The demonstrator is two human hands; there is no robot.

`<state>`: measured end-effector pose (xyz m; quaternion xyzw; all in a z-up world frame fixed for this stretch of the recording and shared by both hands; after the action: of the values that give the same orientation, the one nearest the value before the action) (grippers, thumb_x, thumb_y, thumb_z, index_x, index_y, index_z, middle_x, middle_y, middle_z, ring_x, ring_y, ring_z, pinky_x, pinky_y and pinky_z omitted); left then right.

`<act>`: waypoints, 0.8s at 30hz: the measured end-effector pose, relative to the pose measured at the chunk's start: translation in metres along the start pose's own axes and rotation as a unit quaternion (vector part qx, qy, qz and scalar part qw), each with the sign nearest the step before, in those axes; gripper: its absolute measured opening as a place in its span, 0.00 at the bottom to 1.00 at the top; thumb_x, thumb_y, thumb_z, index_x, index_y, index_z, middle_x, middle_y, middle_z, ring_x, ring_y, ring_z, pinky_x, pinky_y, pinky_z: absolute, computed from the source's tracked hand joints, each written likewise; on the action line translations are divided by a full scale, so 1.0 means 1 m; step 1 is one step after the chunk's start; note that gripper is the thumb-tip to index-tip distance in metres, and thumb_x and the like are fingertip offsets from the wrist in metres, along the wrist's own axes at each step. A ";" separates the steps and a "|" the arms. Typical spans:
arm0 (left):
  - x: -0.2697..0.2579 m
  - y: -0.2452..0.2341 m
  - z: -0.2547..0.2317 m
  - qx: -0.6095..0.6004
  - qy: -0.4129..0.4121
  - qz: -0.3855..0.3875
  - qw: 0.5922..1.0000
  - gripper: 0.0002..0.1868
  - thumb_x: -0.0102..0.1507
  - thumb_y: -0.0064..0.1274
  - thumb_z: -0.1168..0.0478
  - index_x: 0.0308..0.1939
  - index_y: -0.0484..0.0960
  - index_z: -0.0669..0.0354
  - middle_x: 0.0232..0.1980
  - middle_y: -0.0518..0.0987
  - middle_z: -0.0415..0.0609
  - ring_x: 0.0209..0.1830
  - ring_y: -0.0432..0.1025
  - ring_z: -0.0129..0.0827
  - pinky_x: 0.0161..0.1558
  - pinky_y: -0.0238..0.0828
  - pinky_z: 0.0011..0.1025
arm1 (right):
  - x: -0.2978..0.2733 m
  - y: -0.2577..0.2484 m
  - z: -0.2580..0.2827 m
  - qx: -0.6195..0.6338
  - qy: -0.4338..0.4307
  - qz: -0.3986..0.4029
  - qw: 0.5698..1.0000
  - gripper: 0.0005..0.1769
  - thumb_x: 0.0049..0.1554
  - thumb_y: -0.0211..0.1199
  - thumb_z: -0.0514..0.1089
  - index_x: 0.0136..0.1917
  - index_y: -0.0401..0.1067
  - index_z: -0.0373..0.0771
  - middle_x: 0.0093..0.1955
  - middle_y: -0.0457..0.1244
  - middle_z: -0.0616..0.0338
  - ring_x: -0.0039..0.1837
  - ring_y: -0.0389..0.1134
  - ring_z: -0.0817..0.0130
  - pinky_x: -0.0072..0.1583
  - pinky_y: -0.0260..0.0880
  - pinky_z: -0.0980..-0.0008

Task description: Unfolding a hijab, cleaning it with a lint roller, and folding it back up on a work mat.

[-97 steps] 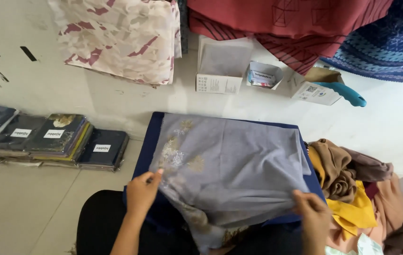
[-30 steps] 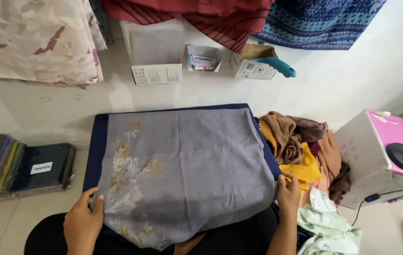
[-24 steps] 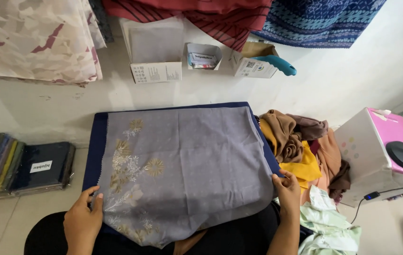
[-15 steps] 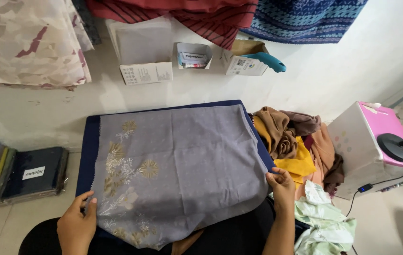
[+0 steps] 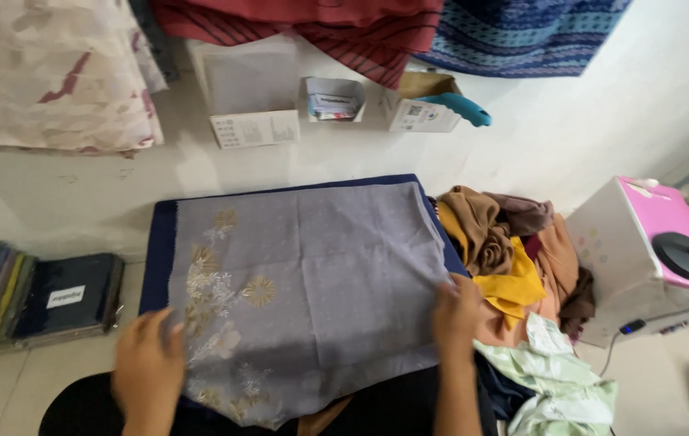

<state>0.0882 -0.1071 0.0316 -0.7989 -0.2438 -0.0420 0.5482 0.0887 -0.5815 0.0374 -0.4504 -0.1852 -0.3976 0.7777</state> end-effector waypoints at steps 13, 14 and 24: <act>0.033 0.101 -0.037 0.029 0.282 0.104 0.953 0.35 0.68 0.32 0.33 0.77 0.61 0.36 0.82 0.56 0.40 0.82 0.45 0.48 0.76 0.41 0.50 | 0.007 0.085 0.040 -0.127 -0.188 0.321 0.919 0.36 0.61 0.45 0.71 0.77 0.58 0.58 0.82 0.50 0.71 0.82 0.46 0.66 0.79 0.34 0.49; 0.034 0.104 -0.035 0.026 0.285 0.107 0.952 0.35 0.68 0.32 0.33 0.77 0.61 0.36 0.82 0.56 0.40 0.82 0.45 0.48 0.76 0.41 0.50 | 0.019 0.078 0.008 -0.131 -0.184 0.322 0.919 0.36 0.61 0.45 0.71 0.77 0.58 0.58 0.82 0.50 0.71 0.82 0.46 0.66 0.79 0.34 0.49; 0.050 0.109 -0.059 0.047 0.272 0.125 0.953 0.38 0.64 0.37 0.32 0.76 0.58 0.35 0.83 0.51 0.41 0.81 0.45 0.56 0.74 0.46 0.54 | 0.021 0.078 0.032 -0.072 -0.257 0.179 0.947 0.40 0.61 0.54 0.61 0.82 0.48 0.57 0.86 0.34 0.67 0.86 0.29 0.53 0.77 0.31 0.35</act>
<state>0.1919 -0.1730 -0.0220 -0.7548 0.0142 -0.1774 0.6314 0.1646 -0.5421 0.0248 -0.6176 -0.2660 -0.1344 0.7279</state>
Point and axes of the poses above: each hand's wrist, its own x-axis towards the middle knuckle, its own y-axis out of the palm, z = x × y, the point moved 4 cm from there along x, towards the middle knuckle
